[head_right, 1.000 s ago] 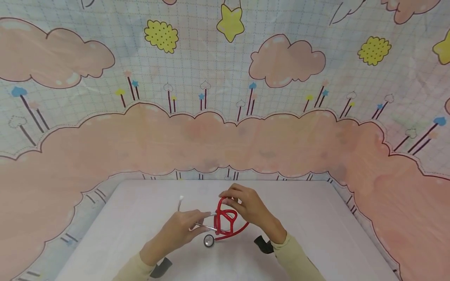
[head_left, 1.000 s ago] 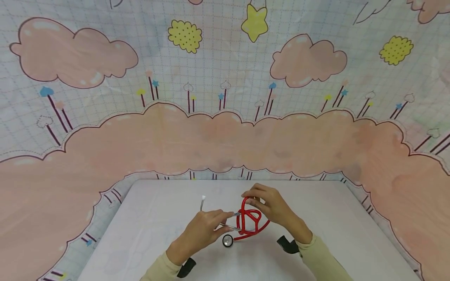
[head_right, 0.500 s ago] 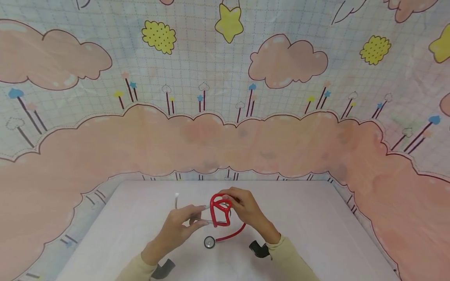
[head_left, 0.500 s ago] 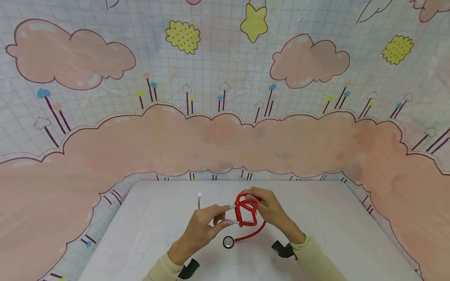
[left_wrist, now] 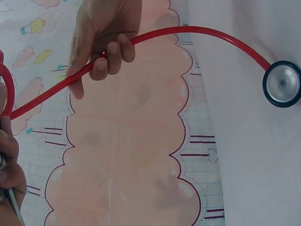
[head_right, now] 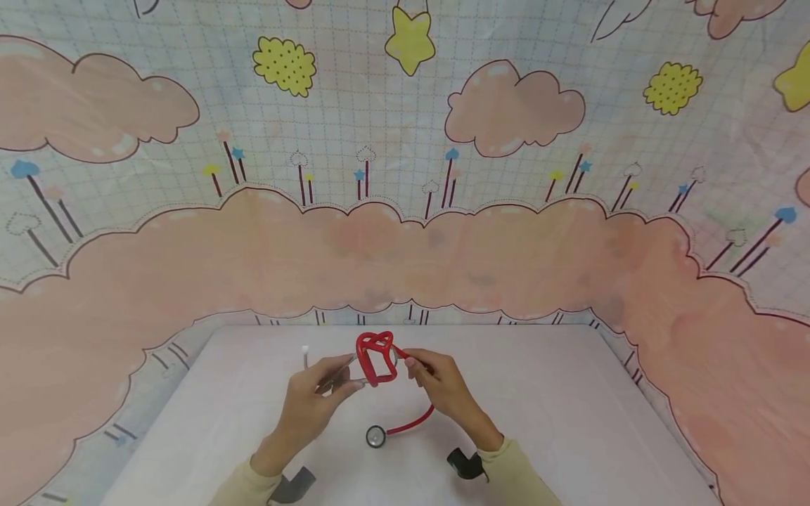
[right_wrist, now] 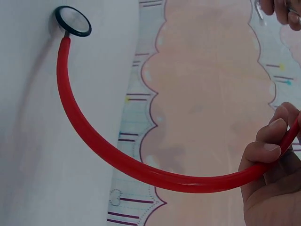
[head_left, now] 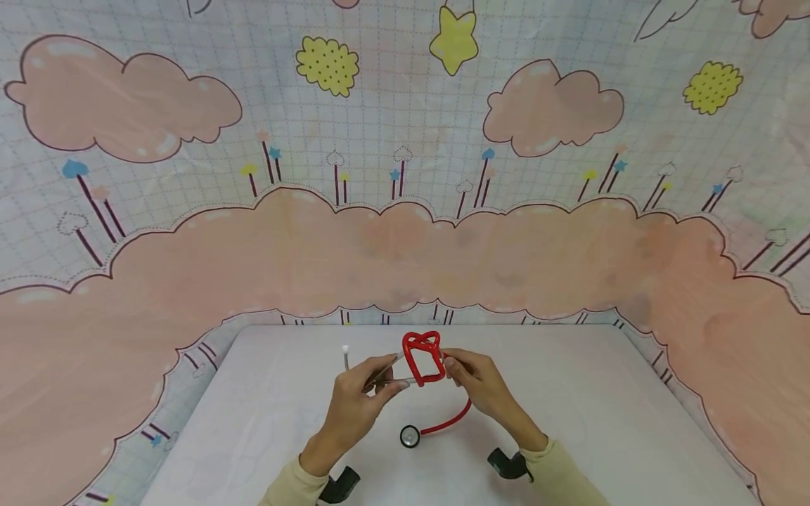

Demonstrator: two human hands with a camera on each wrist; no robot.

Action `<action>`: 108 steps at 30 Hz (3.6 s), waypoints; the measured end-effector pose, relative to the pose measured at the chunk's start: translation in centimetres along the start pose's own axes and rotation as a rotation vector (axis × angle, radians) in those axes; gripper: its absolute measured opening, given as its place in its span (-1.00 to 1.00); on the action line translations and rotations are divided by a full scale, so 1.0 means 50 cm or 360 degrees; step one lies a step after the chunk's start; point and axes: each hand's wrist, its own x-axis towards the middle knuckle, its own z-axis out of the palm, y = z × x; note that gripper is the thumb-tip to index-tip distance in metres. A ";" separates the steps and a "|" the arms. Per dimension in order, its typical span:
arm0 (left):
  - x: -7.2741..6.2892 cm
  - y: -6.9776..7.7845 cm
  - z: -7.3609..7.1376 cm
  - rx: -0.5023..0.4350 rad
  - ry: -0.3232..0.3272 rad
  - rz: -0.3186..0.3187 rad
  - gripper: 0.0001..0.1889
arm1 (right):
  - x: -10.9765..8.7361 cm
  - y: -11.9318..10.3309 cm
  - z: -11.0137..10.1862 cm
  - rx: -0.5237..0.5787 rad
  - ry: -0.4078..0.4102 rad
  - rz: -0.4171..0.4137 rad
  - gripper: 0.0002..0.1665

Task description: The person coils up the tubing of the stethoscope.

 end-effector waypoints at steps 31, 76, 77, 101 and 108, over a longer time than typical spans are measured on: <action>-0.007 -0.022 -0.015 0.0152 0.0261 -0.0526 -0.60 | -0.099 -0.026 0.044 -0.0065 -0.0103 0.0063 -0.61; -0.011 -0.016 -0.008 0.0637 -0.0216 -0.0180 -0.58 | -0.058 -0.108 -0.049 -0.0590 -0.0012 -0.0763 -0.71; -0.011 -0.014 -0.009 0.0637 -0.0235 -0.0160 -0.58 | -0.054 -0.111 -0.052 -0.0618 -0.0006 -0.0785 -0.70; -0.010 0.019 -0.024 0.0537 -0.0634 0.0153 -0.59 | -0.016 -0.104 -0.067 -0.0593 -0.0095 -0.0810 -0.69; -0.011 0.019 -0.026 0.0506 -0.0696 0.0207 -0.59 | -0.008 -0.083 -0.066 -0.0468 -0.0187 -0.0795 -0.73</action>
